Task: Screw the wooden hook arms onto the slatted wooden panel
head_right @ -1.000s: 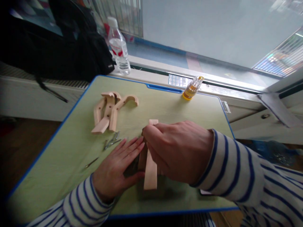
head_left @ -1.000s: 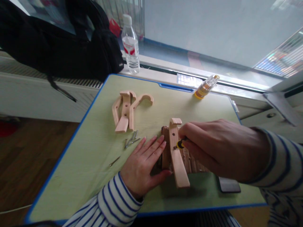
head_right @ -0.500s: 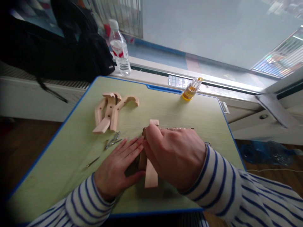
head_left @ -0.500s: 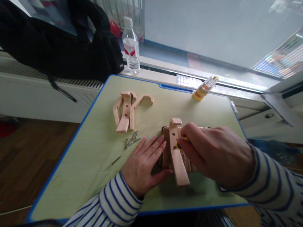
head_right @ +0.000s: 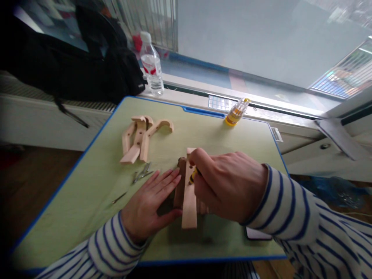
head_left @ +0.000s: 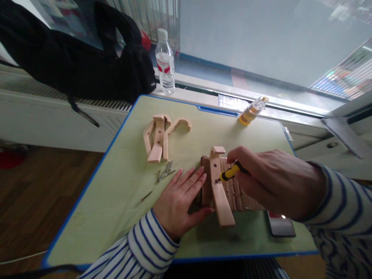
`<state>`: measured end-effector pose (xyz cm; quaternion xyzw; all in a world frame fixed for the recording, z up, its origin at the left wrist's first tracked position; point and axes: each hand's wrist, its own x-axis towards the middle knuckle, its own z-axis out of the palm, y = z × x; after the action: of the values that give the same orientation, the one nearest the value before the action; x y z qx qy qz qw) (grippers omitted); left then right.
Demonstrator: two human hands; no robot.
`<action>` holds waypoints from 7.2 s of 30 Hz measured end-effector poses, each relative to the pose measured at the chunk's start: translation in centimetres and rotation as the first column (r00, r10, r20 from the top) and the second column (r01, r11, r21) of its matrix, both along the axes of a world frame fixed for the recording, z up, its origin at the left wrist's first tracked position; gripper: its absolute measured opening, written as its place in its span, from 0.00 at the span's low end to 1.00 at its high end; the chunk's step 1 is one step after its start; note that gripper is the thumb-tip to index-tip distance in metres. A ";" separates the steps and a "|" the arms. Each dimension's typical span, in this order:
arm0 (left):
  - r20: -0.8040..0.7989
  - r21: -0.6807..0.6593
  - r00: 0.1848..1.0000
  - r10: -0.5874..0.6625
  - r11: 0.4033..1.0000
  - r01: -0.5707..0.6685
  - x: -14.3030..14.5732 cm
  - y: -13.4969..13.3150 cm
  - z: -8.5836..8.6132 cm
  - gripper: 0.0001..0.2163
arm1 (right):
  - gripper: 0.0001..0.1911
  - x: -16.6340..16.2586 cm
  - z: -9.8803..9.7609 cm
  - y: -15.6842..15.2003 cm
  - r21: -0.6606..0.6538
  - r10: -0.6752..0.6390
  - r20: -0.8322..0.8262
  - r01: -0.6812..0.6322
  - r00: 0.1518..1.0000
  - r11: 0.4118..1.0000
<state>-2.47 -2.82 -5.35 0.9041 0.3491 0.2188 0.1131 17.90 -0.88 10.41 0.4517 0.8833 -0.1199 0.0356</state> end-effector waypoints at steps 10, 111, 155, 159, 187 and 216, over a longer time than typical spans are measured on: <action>0.001 0.019 1.000 0.006 1.000 -0.006 0.0 0.1 -0.1 0.33 | 0.09 0.6 0.6 0.6 0.003 0.138 -0.041 -0.138 0.990 0.990; 0.023 -0.020 1.000 -0.003 1.000 0.003 -0.1 0.1 -0.2 0.32 | 0.06 0.1 -1.0 -0.5 -0.006 0.096 -0.107 -0.097 0.990 0.995; 0.021 0.002 1.000 0.003 1.000 -0.003 -0.1 0.1 0.0 0.32 | 0.08 -0.7 -1.7 -0.6 0.172 -0.021 -0.060 0.031 0.998 0.985; 0.015 -0.002 1.000 0.001 1.000 -0.001 0.0 0.0 0.0 0.32 | 0.11 -1.4 -1.9 -1.5 0.261 -0.191 -0.028 0.191 0.981 0.946; 0.043 -0.046 0.999 0.002 0.999 0.000 0.0 0.0 -0.1 0.32 | 0.13 0.0 1.1 1.4 -0.094 0.198 -0.030 -0.200 0.980 0.975; 0.025 -0.055 1.000 -0.006 0.998 0.007 0.0 -0.2 -0.1 0.32 | 0.19 -0.6 -0.3 -0.1 0.213 -0.081 0.225 0.032 0.971 0.977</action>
<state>-2.49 -2.99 -5.45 0.8990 0.3507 0.2200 0.1431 17.35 -1.02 10.06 0.4889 0.8675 0.0256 0.0880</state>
